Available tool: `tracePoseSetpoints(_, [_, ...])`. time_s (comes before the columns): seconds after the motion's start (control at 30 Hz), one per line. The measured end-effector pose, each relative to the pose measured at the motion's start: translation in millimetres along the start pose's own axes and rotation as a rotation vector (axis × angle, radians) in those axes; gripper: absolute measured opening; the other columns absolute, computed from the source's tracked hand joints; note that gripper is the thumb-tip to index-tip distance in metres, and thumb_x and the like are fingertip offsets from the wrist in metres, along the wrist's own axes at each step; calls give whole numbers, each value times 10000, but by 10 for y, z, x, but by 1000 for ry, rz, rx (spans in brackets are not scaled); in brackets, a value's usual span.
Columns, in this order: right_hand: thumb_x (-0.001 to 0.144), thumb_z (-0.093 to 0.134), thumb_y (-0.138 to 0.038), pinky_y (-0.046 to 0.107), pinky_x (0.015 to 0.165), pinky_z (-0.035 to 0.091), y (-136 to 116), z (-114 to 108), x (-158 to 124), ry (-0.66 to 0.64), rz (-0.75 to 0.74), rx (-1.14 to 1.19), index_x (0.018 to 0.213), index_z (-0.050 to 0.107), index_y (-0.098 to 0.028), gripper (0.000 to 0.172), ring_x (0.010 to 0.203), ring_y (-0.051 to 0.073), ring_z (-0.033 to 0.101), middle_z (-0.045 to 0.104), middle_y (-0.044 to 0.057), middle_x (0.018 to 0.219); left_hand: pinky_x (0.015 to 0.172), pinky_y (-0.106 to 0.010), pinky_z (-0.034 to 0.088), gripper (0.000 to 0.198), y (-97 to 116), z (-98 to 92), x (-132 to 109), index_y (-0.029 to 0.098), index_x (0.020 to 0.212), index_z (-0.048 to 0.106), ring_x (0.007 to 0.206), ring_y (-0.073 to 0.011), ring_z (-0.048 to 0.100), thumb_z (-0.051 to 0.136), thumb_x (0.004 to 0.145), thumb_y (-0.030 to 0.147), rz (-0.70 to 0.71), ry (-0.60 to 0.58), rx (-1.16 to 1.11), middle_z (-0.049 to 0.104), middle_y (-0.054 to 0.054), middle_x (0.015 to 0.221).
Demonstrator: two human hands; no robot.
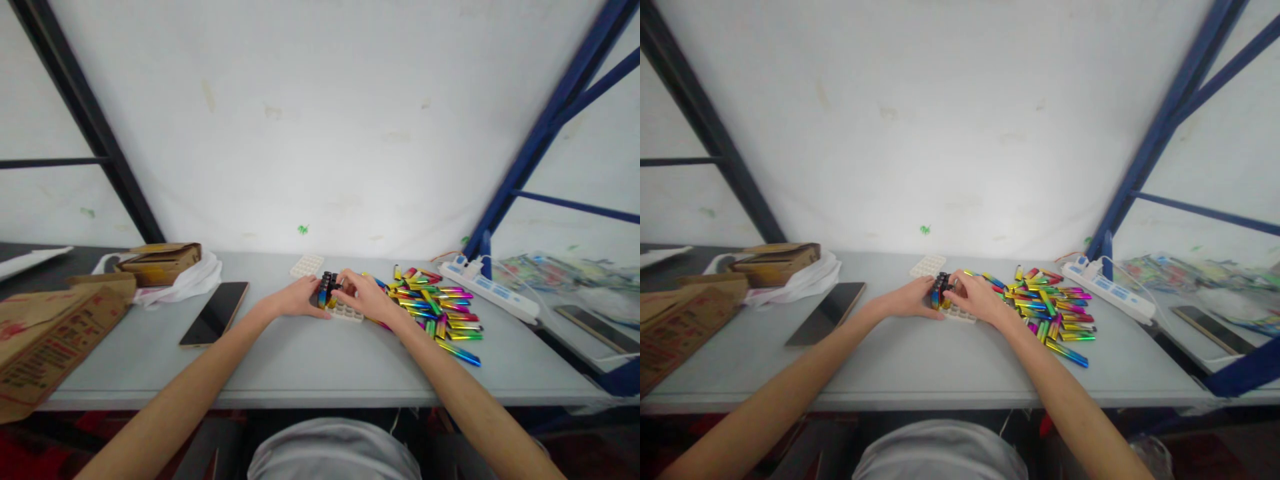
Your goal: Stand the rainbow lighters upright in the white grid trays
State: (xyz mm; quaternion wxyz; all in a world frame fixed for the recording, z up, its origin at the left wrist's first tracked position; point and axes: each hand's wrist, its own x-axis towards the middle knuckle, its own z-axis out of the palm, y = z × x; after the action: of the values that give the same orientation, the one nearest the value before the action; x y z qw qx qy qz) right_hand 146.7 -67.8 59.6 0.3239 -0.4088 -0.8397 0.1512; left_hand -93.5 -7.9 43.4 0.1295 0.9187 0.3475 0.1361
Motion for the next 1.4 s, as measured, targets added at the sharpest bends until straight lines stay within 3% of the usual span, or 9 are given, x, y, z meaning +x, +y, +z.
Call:
tracePoseSetpoints(0.5, [1047,662,-362,281,702,465,76,-18,18,-69,-131,-63,1154,707,-221,182,719,174,652,746,28,900,923,-448,537,656,-24,12,18,184,1056,683,1015,-355,665,845,686,701,5,-12,-48,702,-116,1054])
tracePoseSetpoints(0.73, [999,718,-416,267,688,496,92,-16,13,54,0,18,1394,621,-239,444,671,162,660,738,-10,836,922,-440,540,658,-34,14,10,186,1058,677,1007,-339,663,834,702,717,5,-5,-20,706,-113,1078])
tracePoseSetpoints(0.83, [1040,637,-456,268,688,502,236,-137,11,150,16,0,1312,662,-222,360,688,166,669,747,9,842,946,-435,540,657,-41,19,14,198,1080,675,1030,-332,666,840,702,709,27,6,-36,712,-106,1102])
tracePoseSetpoints(0.93, [1079,550,-356,310,833,527,490,-299,-10,215,98,-213,1120,736,-189,253,842,205,711,773,75,929,947,-440,544,681,-41,17,21,195,1071,675,1026,-335,665,839,687,734,20,11,-28,713,-113,1099])
tracePoseSetpoints(1.03, [1000,649,-243,362,1000,507,773,-424,-66,144,307,-490,1137,763,-152,200,1088,269,710,764,165,1157,912,-432,551,696,-25,5,22,195,1032,673,981,-327,666,823,678,774,1,-2,-11,708,-113,1070])
tracePoseSetpoints(1.17, [992,688,-299,383,1003,509,1010,-477,-136,-72,529,-606,1174,778,-148,253,1162,311,706,772,187,1192,905,-430,548,688,-3,-11,17,191,1012,666,964,-326,667,815,680,775,-11,-7,3,703,-115,1059])
tracePoseSetpoints(1.27, [1000,672,-280,358,969,515,1063,-457,-137,-114,516,-568,1091,778,-163,183,1102,281,720,789,156,1122,888,-421,553,688,-5,-10,18,195,1003,664,955,-320,666,809,680,785,-13,-4,8,704,-110,1052])
tracePoseSetpoints(1.4, [918,708,-173,358,984,519,1079,-420,-101,81,428,-502,1049,723,-158,132,1083,253,707,758,145,1114,886,-422,557,682,-19,-1,27,201,991,661,956,-316,661,803,680,791,-11,-9,20,706,-107,1045])
